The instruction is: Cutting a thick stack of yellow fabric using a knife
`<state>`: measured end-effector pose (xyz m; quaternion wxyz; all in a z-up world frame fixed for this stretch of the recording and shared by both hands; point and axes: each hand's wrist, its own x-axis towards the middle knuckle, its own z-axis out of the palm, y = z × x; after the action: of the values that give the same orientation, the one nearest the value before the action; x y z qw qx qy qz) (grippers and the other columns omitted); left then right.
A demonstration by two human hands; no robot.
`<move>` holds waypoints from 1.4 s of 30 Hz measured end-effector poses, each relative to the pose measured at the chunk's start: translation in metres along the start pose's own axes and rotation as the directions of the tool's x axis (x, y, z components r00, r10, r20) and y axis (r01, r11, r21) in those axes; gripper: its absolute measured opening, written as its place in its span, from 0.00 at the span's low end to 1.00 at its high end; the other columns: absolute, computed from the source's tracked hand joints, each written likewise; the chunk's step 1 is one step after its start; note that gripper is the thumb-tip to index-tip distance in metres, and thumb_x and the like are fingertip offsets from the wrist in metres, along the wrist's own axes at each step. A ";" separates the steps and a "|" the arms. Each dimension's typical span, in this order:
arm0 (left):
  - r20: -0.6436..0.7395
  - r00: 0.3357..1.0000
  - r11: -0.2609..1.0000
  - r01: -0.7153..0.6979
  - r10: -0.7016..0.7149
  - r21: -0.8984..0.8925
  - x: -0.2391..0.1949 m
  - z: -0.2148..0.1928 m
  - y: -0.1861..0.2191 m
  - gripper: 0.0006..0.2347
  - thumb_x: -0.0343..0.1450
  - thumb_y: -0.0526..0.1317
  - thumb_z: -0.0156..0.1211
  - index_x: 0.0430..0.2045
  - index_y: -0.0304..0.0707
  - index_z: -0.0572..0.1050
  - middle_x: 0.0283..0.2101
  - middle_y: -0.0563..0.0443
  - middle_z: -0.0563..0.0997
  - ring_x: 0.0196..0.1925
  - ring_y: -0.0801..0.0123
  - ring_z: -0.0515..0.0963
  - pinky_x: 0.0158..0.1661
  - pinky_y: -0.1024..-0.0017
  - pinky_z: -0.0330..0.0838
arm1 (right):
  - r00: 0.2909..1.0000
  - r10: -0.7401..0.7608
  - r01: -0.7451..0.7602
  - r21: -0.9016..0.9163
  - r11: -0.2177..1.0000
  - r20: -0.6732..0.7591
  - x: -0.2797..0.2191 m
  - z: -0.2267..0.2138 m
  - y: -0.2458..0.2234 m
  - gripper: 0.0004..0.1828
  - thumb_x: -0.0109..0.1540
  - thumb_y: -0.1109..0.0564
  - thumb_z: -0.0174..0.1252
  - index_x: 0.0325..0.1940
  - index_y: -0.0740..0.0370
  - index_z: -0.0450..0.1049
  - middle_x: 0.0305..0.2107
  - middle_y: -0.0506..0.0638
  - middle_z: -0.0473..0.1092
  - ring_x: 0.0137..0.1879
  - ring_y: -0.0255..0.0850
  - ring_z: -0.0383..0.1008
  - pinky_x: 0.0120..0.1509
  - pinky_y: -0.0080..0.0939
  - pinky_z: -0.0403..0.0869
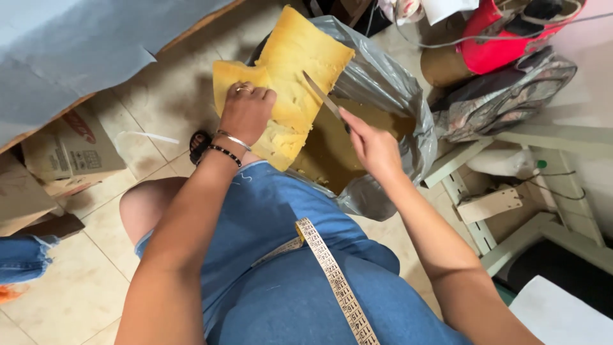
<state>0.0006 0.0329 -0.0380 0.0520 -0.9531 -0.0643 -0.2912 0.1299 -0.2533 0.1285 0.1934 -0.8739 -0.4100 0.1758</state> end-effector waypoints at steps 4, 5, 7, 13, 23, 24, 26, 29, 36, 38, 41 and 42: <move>0.094 0.995 0.999 0.031 -0.033 0.027 0.036 -0.045 -0.002 0.03 0.71 0.41 0.58 0.32 0.57 0.79 0.25 0.56 0.77 0.32 0.59 0.80 0.38 0.57 0.73 | 0.999 -0.043 0.043 0.061 0.997 -0.003 0.046 0.030 -0.013 0.25 0.68 0.54 0.49 0.69 0.29 0.67 0.44 0.54 0.79 0.46 0.61 0.79 0.50 0.65 0.77; 0.086 0.996 0.999 0.024 -0.027 0.046 0.042 -0.048 0.000 0.06 0.71 0.41 0.58 0.36 0.64 0.80 0.25 0.54 0.77 0.30 0.57 0.79 0.37 0.55 0.72 | 0.999 -0.052 0.053 0.064 0.997 -0.009 0.054 0.033 -0.017 0.25 0.69 0.53 0.49 0.68 0.29 0.67 0.43 0.55 0.79 0.46 0.60 0.79 0.50 0.64 0.77; 0.078 0.997 0.998 0.015 -0.021 0.065 0.046 -0.038 -0.002 0.10 0.72 0.41 0.58 0.39 0.71 0.81 0.25 0.52 0.76 0.28 0.55 0.78 0.36 0.52 0.71 | 0.998 -0.061 0.062 0.067 0.996 -0.016 0.068 0.039 -0.021 0.24 0.69 0.52 0.48 0.68 0.29 0.67 0.43 0.55 0.79 0.47 0.59 0.79 0.51 0.64 0.77; 0.423 0.904 0.993 -0.002 0.052 -0.116 0.048 -0.033 -0.010 0.01 0.70 0.36 0.63 0.28 0.44 0.80 0.68 0.45 0.74 0.71 0.41 0.65 0.61 0.22 0.52 | 0.974 -0.210 0.216 0.081 0.973 -0.079 0.082 0.052 -0.025 0.24 0.70 0.58 0.51 0.69 0.38 0.68 0.60 0.35 0.72 0.52 0.44 0.82 0.46 0.62 0.81; -0.076 0.997 0.990 0.042 -0.032 0.134 0.006 0.006 -0.005 0.09 0.72 0.37 0.56 0.19 0.52 0.73 0.26 0.57 0.77 0.32 0.66 0.81 0.43 0.66 0.76 | 0.985 -0.168 0.163 0.106 0.981 0.041 0.080 0.009 -0.063 0.23 0.67 0.59 0.49 0.66 0.43 0.73 0.27 0.51 0.79 0.35 0.54 0.82 0.45 0.58 0.81; -0.071 0.997 0.989 0.051 -0.041 0.140 0.008 0.003 -0.005 0.09 0.70 0.36 0.56 0.17 0.52 0.72 0.22 0.57 0.74 0.28 0.65 0.79 0.39 0.67 0.75 | 0.985 -0.163 0.157 0.090 0.983 0.058 0.078 0.002 -0.064 0.23 0.67 0.58 0.50 0.65 0.43 0.73 0.28 0.51 0.79 0.36 0.56 0.81 0.46 0.61 0.80; -0.066 0.997 0.991 0.054 -0.046 0.123 0.003 0.011 -0.003 0.09 0.70 0.37 0.56 0.17 0.52 0.72 0.22 0.57 0.75 0.28 0.66 0.79 0.40 0.68 0.75 | 0.989 -0.130 0.127 0.043 0.991 0.070 0.077 -0.006 -0.058 0.23 0.67 0.56 0.50 0.66 0.38 0.72 0.29 0.52 0.79 0.37 0.57 0.81 0.47 0.62 0.79; -0.073 0.995 0.992 0.074 -0.067 0.099 0.002 0.012 -0.002 0.08 0.70 0.37 0.56 0.18 0.51 0.74 0.22 0.57 0.76 0.29 0.67 0.79 0.39 0.68 0.74 | 0.989 -0.129 0.128 0.016 0.992 0.072 0.088 0.006 -0.046 0.23 0.68 0.55 0.49 0.66 0.37 0.71 0.29 0.50 0.79 0.37 0.54 0.81 0.48 0.60 0.79; -0.114 0.991 0.994 0.072 -0.063 0.082 0.009 -0.002 0.008 0.08 0.73 0.38 0.56 0.22 0.50 0.76 0.24 0.56 0.76 0.30 0.66 0.78 0.36 0.69 0.73 | 0.958 -0.201 0.197 0.044 0.979 0.205 0.148 0.049 -0.062 0.24 0.70 0.51 0.42 0.69 0.29 0.65 0.41 0.61 0.79 0.50 0.66 0.78 0.57 0.66 0.75; -0.114 0.992 0.992 0.067 -0.055 0.109 0.013 -0.010 0.005 0.08 0.73 0.38 0.56 0.22 0.50 0.76 0.24 0.56 0.76 0.30 0.66 0.78 0.35 0.69 0.73 | 0.954 -0.195 0.203 -0.014 0.979 0.226 0.157 0.055 -0.063 0.24 0.70 0.50 0.40 0.68 0.27 0.66 0.39 0.62 0.79 0.49 0.66 0.78 0.56 0.66 0.75; -0.101 0.994 0.992 0.048 -0.036 0.116 0.013 -0.017 -0.005 0.08 0.73 0.38 0.56 0.22 0.51 0.76 0.24 0.58 0.76 0.30 0.68 0.78 0.36 0.69 0.73 | 0.943 -0.177 0.205 -0.073 0.976 0.283 0.142 0.041 -0.064 0.24 0.70 0.48 0.39 0.69 0.26 0.64 0.39 0.63 0.78 0.49 0.66 0.78 0.56 0.65 0.75; -0.097 0.995 0.995 0.029 -0.020 0.097 0.013 -0.018 -0.009 0.07 0.72 0.39 0.57 0.22 0.52 0.77 0.25 0.59 0.77 0.31 0.69 0.79 0.37 0.70 0.74 | 0.936 -0.167 0.200 -0.078 0.977 0.309 0.133 0.032 -0.065 0.25 0.70 0.47 0.39 0.71 0.27 0.62 0.40 0.64 0.78 0.51 0.66 0.78 0.57 0.65 0.75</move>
<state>-0.0003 0.0404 -0.0153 0.0983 -0.9335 -0.0877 -0.3335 0.1529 -0.1043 0.1126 0.0966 -0.8038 -0.5235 0.2655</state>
